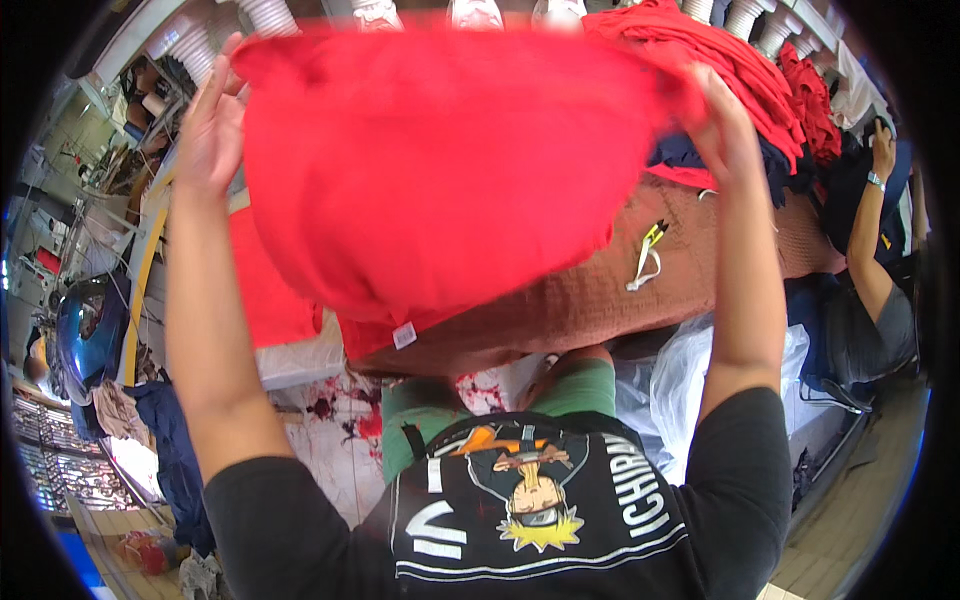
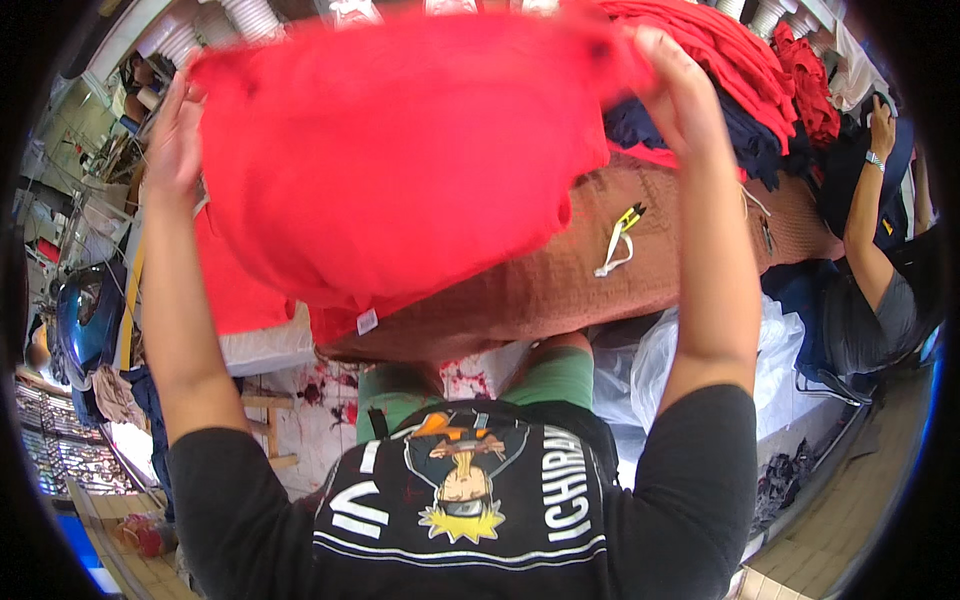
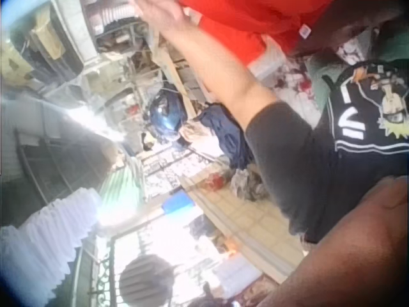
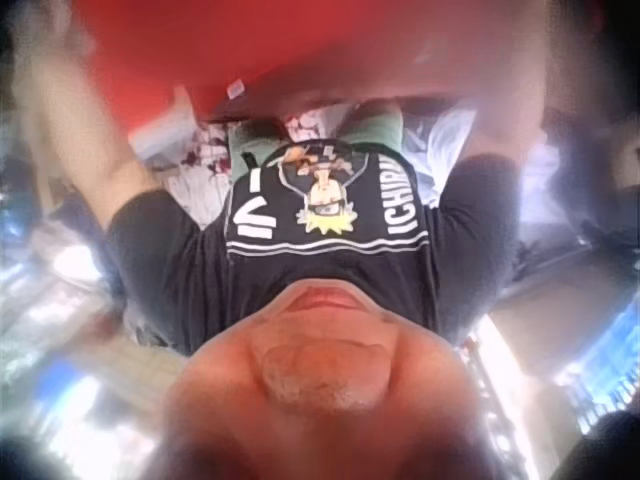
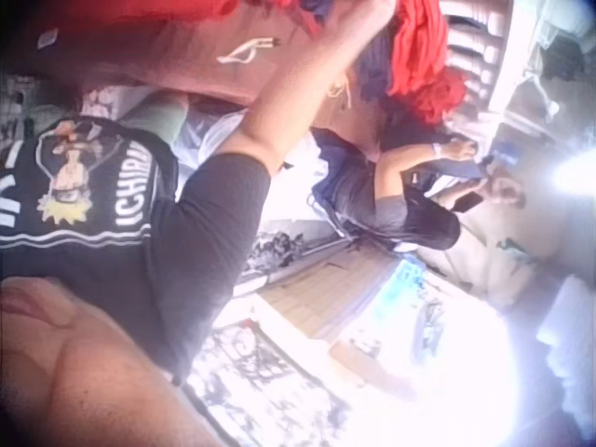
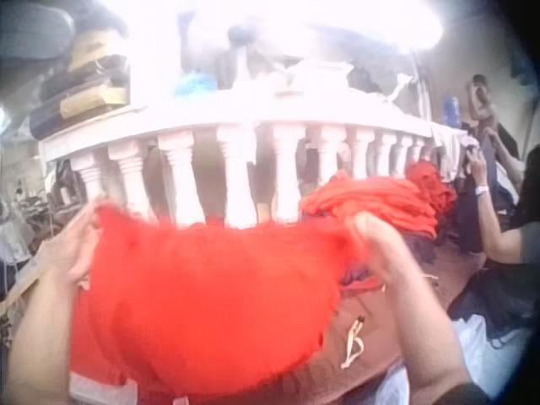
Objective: The person trims loose threads from red t-shirts using snips, handling each shirt one at a time and placing them on a pile.
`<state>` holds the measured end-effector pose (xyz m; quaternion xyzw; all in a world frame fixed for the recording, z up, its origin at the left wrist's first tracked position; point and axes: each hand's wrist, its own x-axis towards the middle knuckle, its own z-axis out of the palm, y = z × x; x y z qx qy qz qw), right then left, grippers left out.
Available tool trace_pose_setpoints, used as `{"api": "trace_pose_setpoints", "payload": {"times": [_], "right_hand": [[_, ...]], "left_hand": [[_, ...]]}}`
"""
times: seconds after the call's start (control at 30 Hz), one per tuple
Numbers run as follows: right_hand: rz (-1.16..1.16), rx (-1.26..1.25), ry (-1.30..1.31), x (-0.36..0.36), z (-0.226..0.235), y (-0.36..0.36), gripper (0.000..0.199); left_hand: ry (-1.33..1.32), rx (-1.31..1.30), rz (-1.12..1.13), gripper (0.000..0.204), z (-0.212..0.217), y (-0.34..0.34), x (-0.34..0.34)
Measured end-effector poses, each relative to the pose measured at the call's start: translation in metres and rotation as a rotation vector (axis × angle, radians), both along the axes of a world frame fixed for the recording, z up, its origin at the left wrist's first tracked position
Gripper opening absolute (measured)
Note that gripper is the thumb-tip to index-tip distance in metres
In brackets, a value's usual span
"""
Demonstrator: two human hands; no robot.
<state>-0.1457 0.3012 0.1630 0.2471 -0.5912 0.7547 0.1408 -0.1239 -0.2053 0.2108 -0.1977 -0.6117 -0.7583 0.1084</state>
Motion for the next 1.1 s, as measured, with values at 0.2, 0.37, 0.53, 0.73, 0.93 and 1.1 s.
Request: {"api": "trace_pose_setpoints", "payload": {"times": [0.2,0.37,0.53,0.73,0.93,1.1], "right_hand": [[0.433,-0.295,-0.905,0.019,-0.160,-0.087,0.081],[0.257,0.420,-0.707,0.040,-0.161,-0.120,0.052],[0.269,0.068,-0.418,0.042,-0.042,-0.100,0.028],[0.156,0.137,-0.063,0.035,0.055,-0.083,0.030],[0.064,0.207,0.046,0.015,0.070,-0.138,0.036],[-0.023,0.573,-0.142,-0.057,0.036,-0.241,0.034]], "left_hand": [[-0.675,0.331,-0.207,0.087,-0.190,-0.011,0.025],[-0.679,-0.411,-0.231,0.067,-0.190,-0.036,0.057],[-0.189,0.272,-0.112,0.026,-0.071,-0.075,0.087],[0.127,-0.067,0.316,0.033,0.024,-0.163,0.128],[0.089,-0.214,0.362,0.038,0.022,-0.178,0.164],[-0.199,-0.442,1.045,0.067,0.000,-0.307,0.123]]}}
